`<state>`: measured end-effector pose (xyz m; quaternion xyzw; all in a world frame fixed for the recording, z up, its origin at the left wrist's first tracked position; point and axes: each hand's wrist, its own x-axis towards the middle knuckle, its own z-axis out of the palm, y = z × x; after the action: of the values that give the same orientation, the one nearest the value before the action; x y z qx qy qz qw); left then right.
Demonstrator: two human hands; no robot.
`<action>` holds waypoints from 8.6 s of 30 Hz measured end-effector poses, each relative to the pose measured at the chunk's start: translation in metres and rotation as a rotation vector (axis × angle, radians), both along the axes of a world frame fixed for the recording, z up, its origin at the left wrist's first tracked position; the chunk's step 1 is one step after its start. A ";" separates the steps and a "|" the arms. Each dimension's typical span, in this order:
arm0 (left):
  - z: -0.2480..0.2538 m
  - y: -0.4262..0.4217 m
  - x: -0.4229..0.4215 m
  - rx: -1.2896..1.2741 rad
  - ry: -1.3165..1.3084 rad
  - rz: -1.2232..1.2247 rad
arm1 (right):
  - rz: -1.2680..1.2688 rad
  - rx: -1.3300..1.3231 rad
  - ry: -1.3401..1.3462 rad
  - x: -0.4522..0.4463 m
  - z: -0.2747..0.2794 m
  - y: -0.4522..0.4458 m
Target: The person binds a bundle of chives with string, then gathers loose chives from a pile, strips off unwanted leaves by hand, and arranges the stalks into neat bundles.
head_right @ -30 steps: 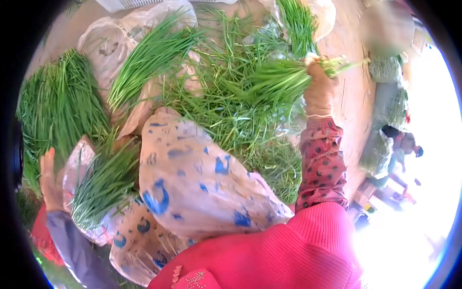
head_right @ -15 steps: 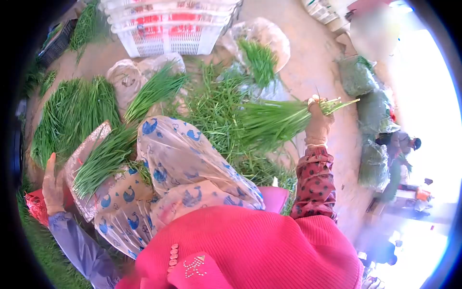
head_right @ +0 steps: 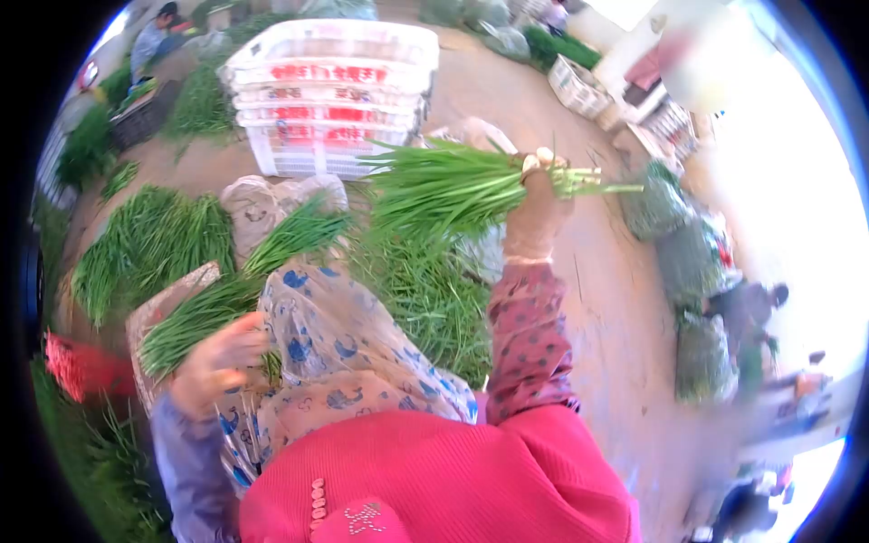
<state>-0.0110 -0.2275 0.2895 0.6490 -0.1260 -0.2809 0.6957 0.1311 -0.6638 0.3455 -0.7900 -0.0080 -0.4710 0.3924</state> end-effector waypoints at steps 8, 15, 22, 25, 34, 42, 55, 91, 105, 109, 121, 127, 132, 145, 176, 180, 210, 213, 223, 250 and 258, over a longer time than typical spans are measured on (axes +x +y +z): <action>-0.047 -0.189 0.075 -0.803 0.373 -0.108 | 0.652 0.442 -0.104 -0.017 -0.011 0.096; -0.059 -0.183 0.128 -1.239 0.301 0.432 | 1.163 0.476 -0.088 -0.032 -0.069 0.116; -0.069 -0.159 0.139 -1.072 0.419 0.308 | 1.297 -0.292 -0.090 -0.023 -0.069 0.100; -0.059 -0.148 0.142 -0.942 0.359 0.455 | 0.978 -0.389 0.294 -0.020 -0.062 0.061; -0.076 -0.158 0.199 -0.581 -0.154 0.357 | 1.282 0.242 0.854 0.090 -0.097 0.067; -0.131 -0.177 0.255 -0.199 -0.395 0.442 | 0.992 0.193 0.810 0.131 -0.082 0.129; -0.310 -0.147 0.278 0.554 -0.220 0.528 | 1.029 -0.037 0.731 0.164 -0.338 0.148; -0.151 -0.192 0.116 -0.433 0.563 0.097 | 0.427 0.213 0.456 0.059 -0.165 0.151; -0.104 -0.159 0.108 -0.658 0.929 0.406 | 1.194 -0.311 0.386 -0.082 -0.112 0.110; -0.118 -0.133 0.118 -0.408 0.689 0.264 | 1.214 1.092 1.027 -0.087 -0.132 0.088; -0.049 -0.130 0.064 0.839 -0.222 0.054 | 1.271 1.676 0.382 0.008 -0.223 0.127; -0.082 -0.120 0.052 1.030 -0.234 -0.067 | 0.591 1.613 0.480 0.026 -0.233 0.089; -0.082 -0.095 0.042 1.029 -0.320 -0.159 | 0.171 1.375 0.794 0.051 -0.315 0.026; -0.064 -0.047 0.040 1.248 -0.371 -0.114 | -0.148 0.703 1.252 0.000 -0.251 -0.119; -0.040 -0.080 0.031 1.934 -1.330 -0.249 | 0.561 -0.180 1.440 -0.014 -0.193 -0.009; -0.040 -0.096 0.045 1.821 -1.368 -0.241 | 0.748 -0.377 1.134 -0.031 -0.196 0.065; -0.071 -0.008 0.008 0.056 0.430 0.291 | 1.186 0.556 1.061 0.019 -0.149 0.080; -0.083 -0.017 0.003 0.193 0.322 0.289 | 1.257 0.565 1.023 0.000 -0.147 0.077; -0.096 -0.024 -0.012 0.107 0.341 0.254 | 0.777 0.075 1.123 0.009 -0.176 0.042; -0.115 -0.018 -0.019 0.803 -0.545 -0.119 | 0.536 -0.845 1.087 -0.004 -0.164 0.086; -0.099 -0.010 -0.025 0.708 -0.371 -0.077 | 0.230 -0.858 1.236 0.069 -0.219 -0.058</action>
<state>-0.0361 -0.2375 0.1903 0.8831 -0.1692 -0.2111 0.3834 0.2002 -0.7220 0.1265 -0.9876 -0.0516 0.1453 0.0308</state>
